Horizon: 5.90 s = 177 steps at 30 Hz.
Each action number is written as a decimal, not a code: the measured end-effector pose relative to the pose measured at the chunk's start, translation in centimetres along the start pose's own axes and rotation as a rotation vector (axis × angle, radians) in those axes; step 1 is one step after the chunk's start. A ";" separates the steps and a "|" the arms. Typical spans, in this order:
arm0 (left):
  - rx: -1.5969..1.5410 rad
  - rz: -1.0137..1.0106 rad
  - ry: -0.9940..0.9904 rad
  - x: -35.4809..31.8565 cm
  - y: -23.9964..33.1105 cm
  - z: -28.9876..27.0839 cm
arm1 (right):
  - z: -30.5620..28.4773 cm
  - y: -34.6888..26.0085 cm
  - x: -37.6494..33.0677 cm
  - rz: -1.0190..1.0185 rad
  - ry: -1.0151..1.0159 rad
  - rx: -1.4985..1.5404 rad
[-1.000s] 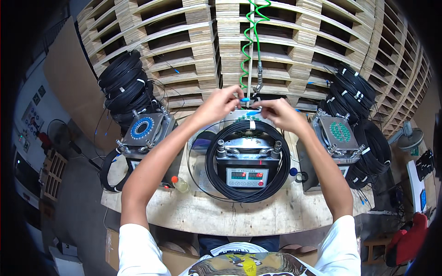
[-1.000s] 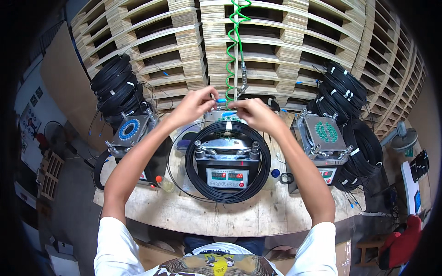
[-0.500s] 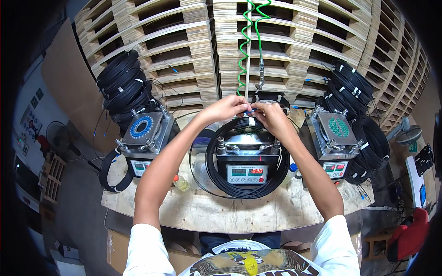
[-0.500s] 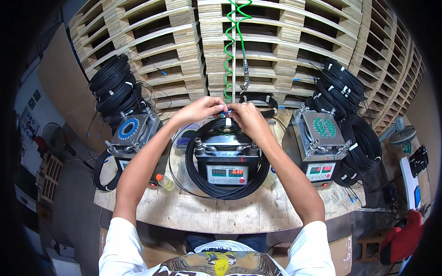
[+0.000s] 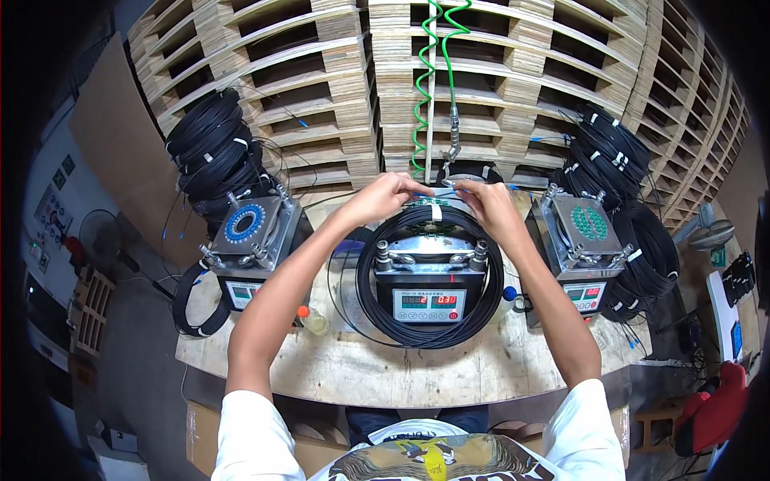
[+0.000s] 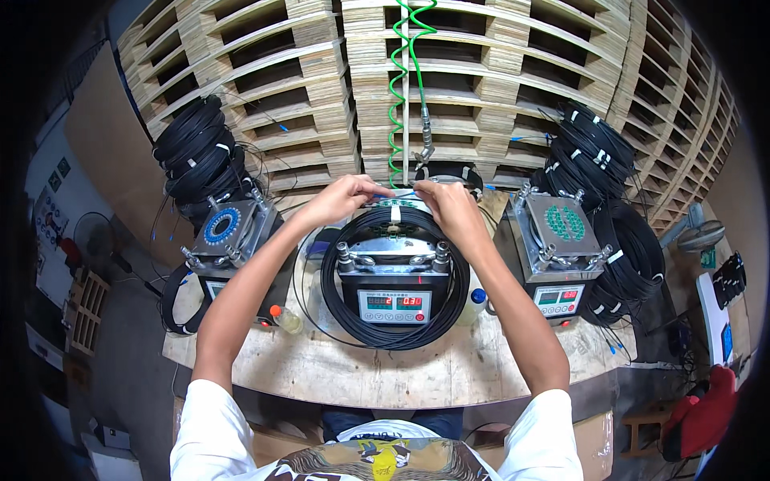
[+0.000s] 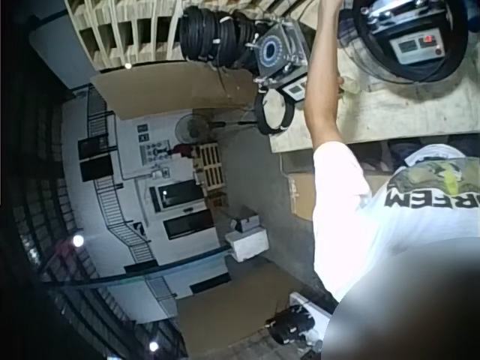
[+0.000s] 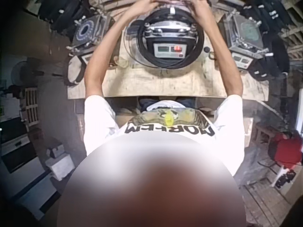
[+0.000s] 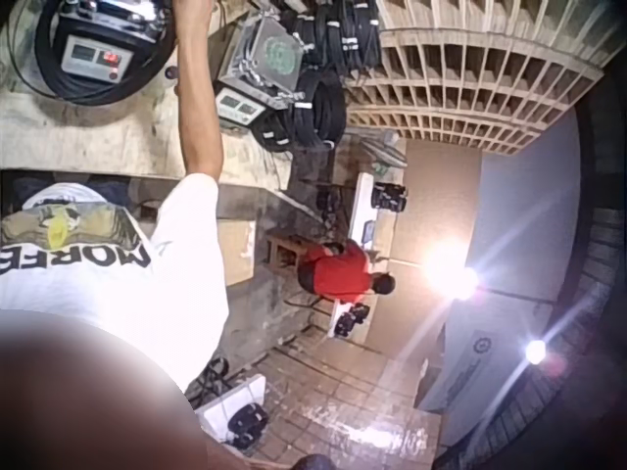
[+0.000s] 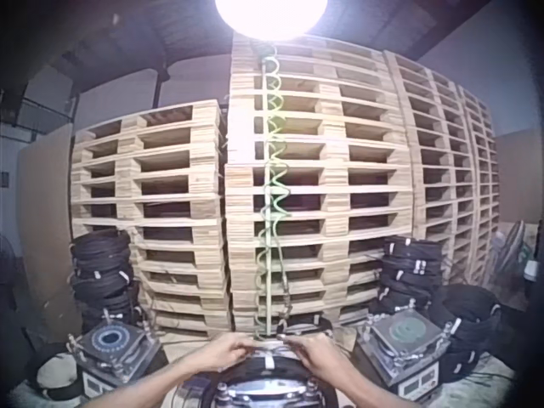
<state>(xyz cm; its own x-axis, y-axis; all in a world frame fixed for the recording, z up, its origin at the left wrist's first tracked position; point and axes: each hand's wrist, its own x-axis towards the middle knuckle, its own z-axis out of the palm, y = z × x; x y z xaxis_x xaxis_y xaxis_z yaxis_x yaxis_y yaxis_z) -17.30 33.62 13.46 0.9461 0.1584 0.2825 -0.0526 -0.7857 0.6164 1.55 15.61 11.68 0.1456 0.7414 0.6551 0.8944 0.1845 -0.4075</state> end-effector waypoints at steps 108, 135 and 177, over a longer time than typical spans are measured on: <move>-0.117 -0.331 0.502 -12.7 0.4 2.7 | -0.2 -1.4 -4.9 0.364 0.173 0.142; -0.135 -0.210 0.397 -7.9 0.1 0.6 | -1.0 -1.1 7.4 0.678 0.033 1.057; -0.366 -0.300 0.526 -6.8 -10.3 4.1 | 8.5 7.0 12.1 0.328 -0.048 0.653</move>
<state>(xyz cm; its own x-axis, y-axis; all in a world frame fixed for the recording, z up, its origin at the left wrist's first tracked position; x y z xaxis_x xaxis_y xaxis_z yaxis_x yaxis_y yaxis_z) -21.91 38.22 2.15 0.6615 0.6771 0.3225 -0.0052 -0.4258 0.9048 5.96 31.34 11.33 0.3301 0.8494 0.4117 0.3712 0.2842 -0.8840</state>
